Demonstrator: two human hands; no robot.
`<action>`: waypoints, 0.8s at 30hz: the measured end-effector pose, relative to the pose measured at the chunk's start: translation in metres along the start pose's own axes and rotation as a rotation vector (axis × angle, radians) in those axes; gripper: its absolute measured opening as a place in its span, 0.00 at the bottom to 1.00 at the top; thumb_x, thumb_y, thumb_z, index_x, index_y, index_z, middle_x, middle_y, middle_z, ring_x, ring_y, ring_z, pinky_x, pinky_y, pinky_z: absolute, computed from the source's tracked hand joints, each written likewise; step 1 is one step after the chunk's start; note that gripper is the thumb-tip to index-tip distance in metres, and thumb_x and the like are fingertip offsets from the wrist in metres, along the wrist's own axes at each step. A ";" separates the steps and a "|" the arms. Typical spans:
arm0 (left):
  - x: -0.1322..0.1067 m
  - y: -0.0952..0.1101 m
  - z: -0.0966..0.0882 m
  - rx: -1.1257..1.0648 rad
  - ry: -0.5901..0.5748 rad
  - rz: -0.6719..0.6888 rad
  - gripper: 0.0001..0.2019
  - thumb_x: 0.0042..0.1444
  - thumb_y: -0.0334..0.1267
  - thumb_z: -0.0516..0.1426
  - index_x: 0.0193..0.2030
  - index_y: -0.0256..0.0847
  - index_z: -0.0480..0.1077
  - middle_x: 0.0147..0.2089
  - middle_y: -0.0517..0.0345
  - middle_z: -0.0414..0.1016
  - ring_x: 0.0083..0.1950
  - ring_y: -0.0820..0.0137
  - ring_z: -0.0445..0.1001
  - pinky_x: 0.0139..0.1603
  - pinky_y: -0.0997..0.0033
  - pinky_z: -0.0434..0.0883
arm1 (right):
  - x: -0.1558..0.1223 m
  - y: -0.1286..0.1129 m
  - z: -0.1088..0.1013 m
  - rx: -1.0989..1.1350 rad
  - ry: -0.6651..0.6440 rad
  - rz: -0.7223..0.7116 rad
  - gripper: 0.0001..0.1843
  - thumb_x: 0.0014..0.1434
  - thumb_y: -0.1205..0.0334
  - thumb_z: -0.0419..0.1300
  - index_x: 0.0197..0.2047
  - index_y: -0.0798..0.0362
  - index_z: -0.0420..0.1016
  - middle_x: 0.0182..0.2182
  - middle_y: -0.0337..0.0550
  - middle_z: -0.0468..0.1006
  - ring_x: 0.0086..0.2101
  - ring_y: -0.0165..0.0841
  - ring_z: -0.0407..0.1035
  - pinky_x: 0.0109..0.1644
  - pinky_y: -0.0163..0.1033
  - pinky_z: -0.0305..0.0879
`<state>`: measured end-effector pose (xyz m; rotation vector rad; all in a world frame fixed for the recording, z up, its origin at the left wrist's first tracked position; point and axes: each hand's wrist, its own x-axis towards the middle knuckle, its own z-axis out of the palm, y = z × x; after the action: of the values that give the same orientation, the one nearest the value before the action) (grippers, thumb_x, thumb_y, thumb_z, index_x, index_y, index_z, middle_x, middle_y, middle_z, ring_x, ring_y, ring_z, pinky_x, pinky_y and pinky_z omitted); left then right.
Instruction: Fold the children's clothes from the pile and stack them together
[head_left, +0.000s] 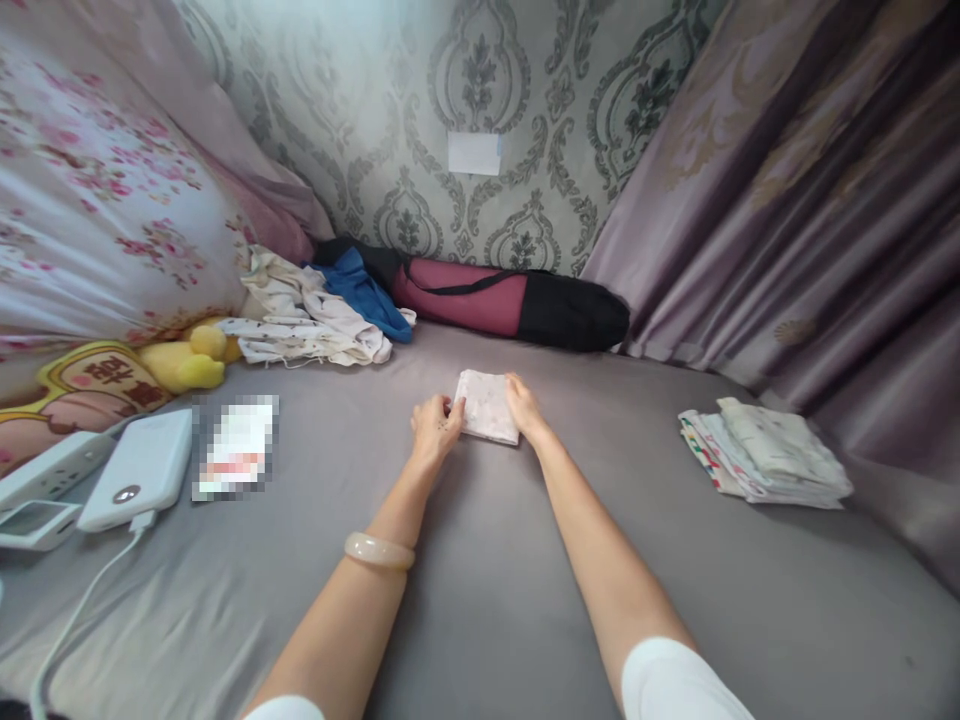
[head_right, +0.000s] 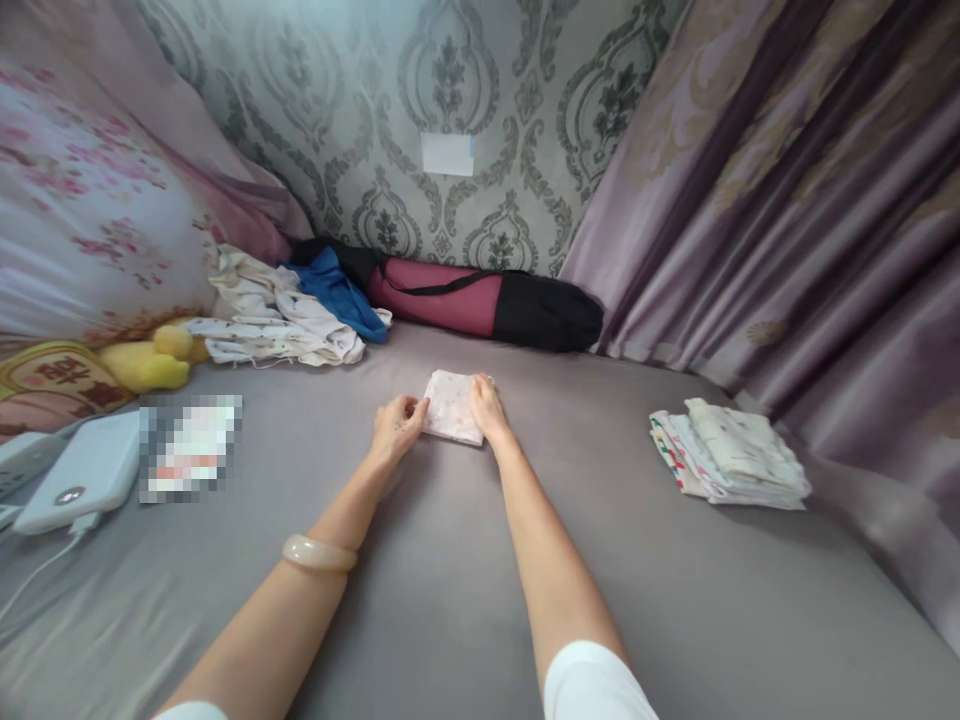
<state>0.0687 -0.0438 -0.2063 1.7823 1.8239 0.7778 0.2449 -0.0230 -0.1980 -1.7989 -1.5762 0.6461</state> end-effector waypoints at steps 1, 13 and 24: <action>0.000 0.001 0.000 0.025 -0.011 0.010 0.21 0.62 0.51 0.50 0.48 0.37 0.74 0.46 0.45 0.78 0.50 0.57 0.72 0.50 0.62 0.63 | -0.001 0.003 -0.005 0.116 0.062 0.055 0.26 0.67 0.61 0.43 0.64 0.58 0.65 0.64 0.51 0.64 0.64 0.32 0.57 0.67 0.39 0.49; 0.005 0.005 0.000 0.162 -0.133 0.016 0.20 0.60 0.47 0.53 0.50 0.35 0.73 0.47 0.41 0.79 0.49 0.57 0.75 0.42 0.68 0.63 | -0.039 0.024 -0.017 0.552 0.192 0.334 0.20 0.55 0.66 0.56 0.52 0.58 0.73 0.53 0.55 0.76 0.52 0.37 0.72 0.53 0.39 0.68; 0.002 0.003 -0.001 -0.318 -0.175 -0.044 0.17 0.48 0.49 0.59 0.32 0.34 0.75 0.23 0.60 0.70 0.29 0.68 0.69 0.28 0.74 0.59 | -0.040 0.020 -0.013 0.672 0.159 0.420 0.15 0.53 0.69 0.59 0.45 0.57 0.73 0.40 0.46 0.81 0.36 0.31 0.75 0.35 0.31 0.72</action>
<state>0.0707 -0.0417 -0.2034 1.5484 1.5260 0.8154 0.2614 -0.0661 -0.2068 -1.5985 -0.7359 1.0476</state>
